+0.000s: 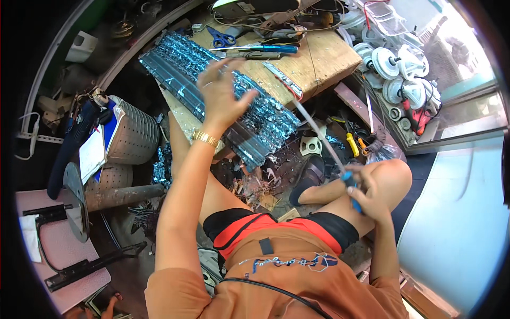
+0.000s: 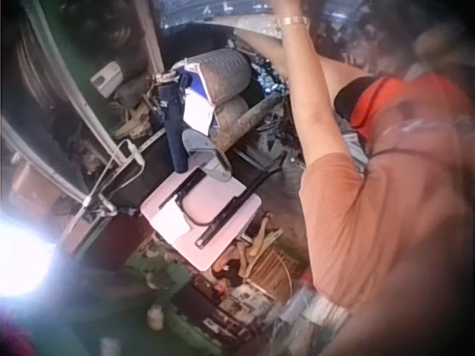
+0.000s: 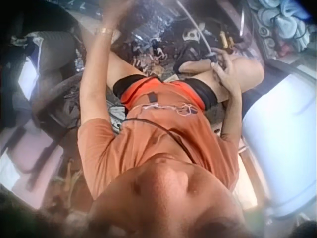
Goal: The person uses a screwdriver to pry and detach aluminum fins and copper piping from the metal frame of an air conditioner evaporator unit while sitting on the floor.
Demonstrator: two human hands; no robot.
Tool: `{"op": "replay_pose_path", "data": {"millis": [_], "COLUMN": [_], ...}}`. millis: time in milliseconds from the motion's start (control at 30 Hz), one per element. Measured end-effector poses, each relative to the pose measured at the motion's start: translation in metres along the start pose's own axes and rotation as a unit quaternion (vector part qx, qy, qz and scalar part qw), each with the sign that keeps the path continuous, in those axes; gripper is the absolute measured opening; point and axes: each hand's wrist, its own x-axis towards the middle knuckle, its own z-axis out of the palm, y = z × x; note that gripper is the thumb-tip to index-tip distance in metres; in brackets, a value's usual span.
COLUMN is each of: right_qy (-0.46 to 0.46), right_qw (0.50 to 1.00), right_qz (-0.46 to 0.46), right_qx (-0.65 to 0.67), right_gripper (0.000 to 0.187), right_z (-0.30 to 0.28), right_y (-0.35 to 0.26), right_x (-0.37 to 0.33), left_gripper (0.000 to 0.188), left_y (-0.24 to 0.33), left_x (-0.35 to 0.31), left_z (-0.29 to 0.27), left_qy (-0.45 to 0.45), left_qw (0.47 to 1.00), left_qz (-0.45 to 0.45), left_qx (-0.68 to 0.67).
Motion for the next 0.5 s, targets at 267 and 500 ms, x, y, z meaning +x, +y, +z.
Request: {"op": "replay_pose_path", "data": {"millis": [267, 500], "right_qy": [0.101, 0.074], "right_qw": [0.956, 0.92], "right_qz": [-0.189, -0.227], "right_qx": [-0.198, -0.31], "right_gripper": [0.056, 0.052], "right_z": [-0.019, -0.016], "right_y": [-0.007, -0.052], "right_x": [0.103, 0.197], "left_gripper": [0.088, 0.057], "left_y": [-0.102, -0.12], "left_x": [-0.097, -0.074], "left_z": [-0.015, 0.003], "left_qy": [0.188, 0.017], "left_qw": [0.787, 0.703], "left_qz": [-0.544, -0.577], "left_qx": [-0.221, -0.415]}}
